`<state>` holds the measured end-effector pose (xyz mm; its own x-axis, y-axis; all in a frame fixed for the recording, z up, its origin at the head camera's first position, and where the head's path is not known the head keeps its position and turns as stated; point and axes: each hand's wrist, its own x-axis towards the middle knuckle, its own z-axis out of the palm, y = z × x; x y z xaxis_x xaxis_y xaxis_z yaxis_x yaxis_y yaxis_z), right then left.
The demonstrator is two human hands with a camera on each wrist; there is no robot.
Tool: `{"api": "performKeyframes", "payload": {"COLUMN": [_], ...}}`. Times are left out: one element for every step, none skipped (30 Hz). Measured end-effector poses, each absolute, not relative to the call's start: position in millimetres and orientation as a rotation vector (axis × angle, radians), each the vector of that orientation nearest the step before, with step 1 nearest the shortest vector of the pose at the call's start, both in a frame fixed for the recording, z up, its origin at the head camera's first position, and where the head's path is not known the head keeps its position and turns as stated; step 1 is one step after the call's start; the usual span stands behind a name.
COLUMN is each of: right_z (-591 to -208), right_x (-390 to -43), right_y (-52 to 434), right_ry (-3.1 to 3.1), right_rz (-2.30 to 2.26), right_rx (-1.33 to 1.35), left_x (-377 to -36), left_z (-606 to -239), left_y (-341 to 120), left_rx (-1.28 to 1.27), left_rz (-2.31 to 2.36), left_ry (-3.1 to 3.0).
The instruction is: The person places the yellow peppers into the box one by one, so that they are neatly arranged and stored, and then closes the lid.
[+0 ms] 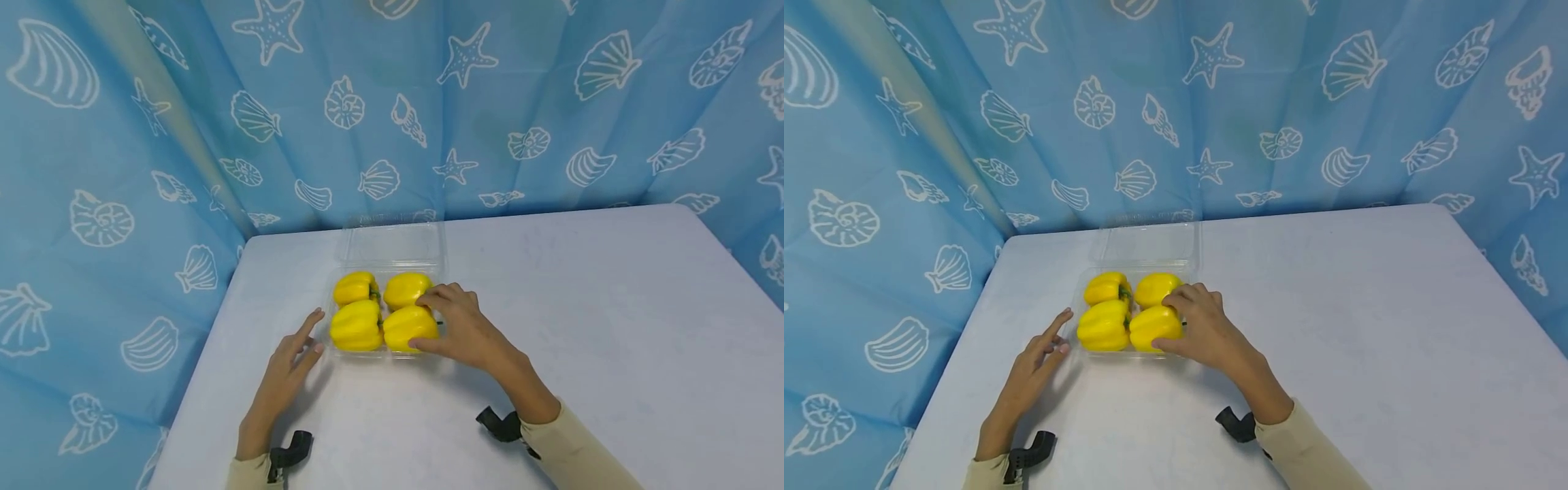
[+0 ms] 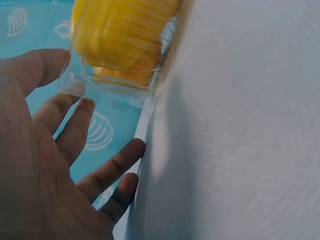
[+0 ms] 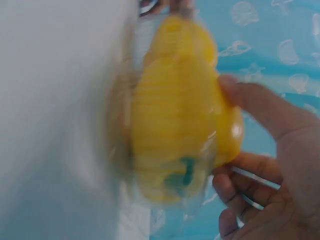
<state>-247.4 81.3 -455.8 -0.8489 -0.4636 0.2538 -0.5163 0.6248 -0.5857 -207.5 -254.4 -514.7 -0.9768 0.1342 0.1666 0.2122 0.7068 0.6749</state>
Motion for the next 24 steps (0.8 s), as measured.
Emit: {"api": "performKeyframes", "payload": {"right_z": [-457.0,-458.1,-459.3,-460.5,-461.6,-462.5,-463.8,-465.1,-466.4,-466.5,-466.7,-466.9,-467.1,-467.2,-467.0,-467.1,-466.7,-466.0,-465.1,-464.0,-462.7,-461.1,-459.2,-457.5], "right_x": [-247.9,-248.5,-249.3,-250.1,-251.0,-251.6,-252.4,-253.2,-254.0,-255.0,-255.9,-256.6,-257.3,-258.0,-258.5,-258.8,-258.6,-258.3,-257.8,-257.0,-256.0,-254.8,-253.6,-252.9], "right_y": [81.3,81.1,81.1,81.3,81.4,81.6,81.9,82.1,82.4,83.3,83.9,84.1,83.9,83.0,81.8,80.4,79.0,77.8,76.9,76.7,77.3,78.6,80.3,82.3], "right_ry": [-2.756,-2.754,-2.754,-2.754,-2.754,-2.752,-2.75,-2.747,-2.742,-2.737,-2.732,-2.727,-2.728,-2.738,-2.75,-2.765,-2.782,-2.798,-2.818,-2.832,-2.841,-2.849,-2.857,-2.865], "right_rz": [1.038,1.045,1.048,1.048,1.042,1.045,1.045,1.041,1.037,1.035,1.036,1.043,1.048,1.045,1.045,1.041,1.033,1.024,1.008,0.986,0.968,0.946,0.931,0.915], "right_rx": [0.838,0.84,0.844,0.848,0.852,0.859,0.865,0.87,0.876,0.875,0.873,0.873,0.87,0.87,0.873,0.875,0.878,0.883,0.881,0.878,0.871,0.864,0.859,0.855], "left_x": [-207.2,-207.1,-207.1,-207.2,-207.2,-207.6,-207.9,-208.2,-208.5,-209.9,-211.0,-211.9,-212.0,-211.7,-211.0,-209.9,-208.7,-207.4,-206.3,-205.9,-206.0,-206.4,-207.2,-208.2], "left_z": [-514.6,-514.5,-514.3,-514.2,-514.1,-514.3,-514.3,-514.3,-514.3,-513.7,-513.1,-512.8,-512.2,-512.0,-511.9,-512.1,-512.5,-513.0,-513.4,-514.0,-514.4,-514.7,-514.7,-514.4], "left_y": [-254.5,-254.5,-254.5,-254.4,-254.1,-254.1,-253.9,-253.8,-253.6,-253.0,-252.5,-252.4,-252.4,-252.9,-253.7,-254.6,-255.5,-256.3,-256.7,-256.6,-256.1,-255.2,-254.0,-252.6], "left_rx": [-0.283,-0.281,-0.28,-0.276,-0.272,-0.271,-0.269,-0.267,-0.266,-0.27,-0.276,-0.282,-0.282,-0.28,-0.278,-0.272,-0.267,-0.258,-0.25,-0.251,-0.255,-0.261,-0.267,-0.274], "left_rz": [-1.127,-1.128,-1.13,-1.133,-1.135,-1.133,-1.136,-1.138,-1.138,-1.14,-1.139,-1.135,-1.133,-1.124,-1.119,-1.108,-1.1,-1.099,-1.106,-1.112,-1.118,-1.125,-1.136,-1.143], "left_ry": [-2.805,-2.805,-2.805,-2.806,-2.807,-2.81,-2.812,-2.814,-2.817,-2.817,-2.818,-2.819,-2.819,-2.817,-2.812,-2.811,-2.811,-2.81,-2.809,-2.809,-2.812,-2.815,-2.814,-2.814]}}
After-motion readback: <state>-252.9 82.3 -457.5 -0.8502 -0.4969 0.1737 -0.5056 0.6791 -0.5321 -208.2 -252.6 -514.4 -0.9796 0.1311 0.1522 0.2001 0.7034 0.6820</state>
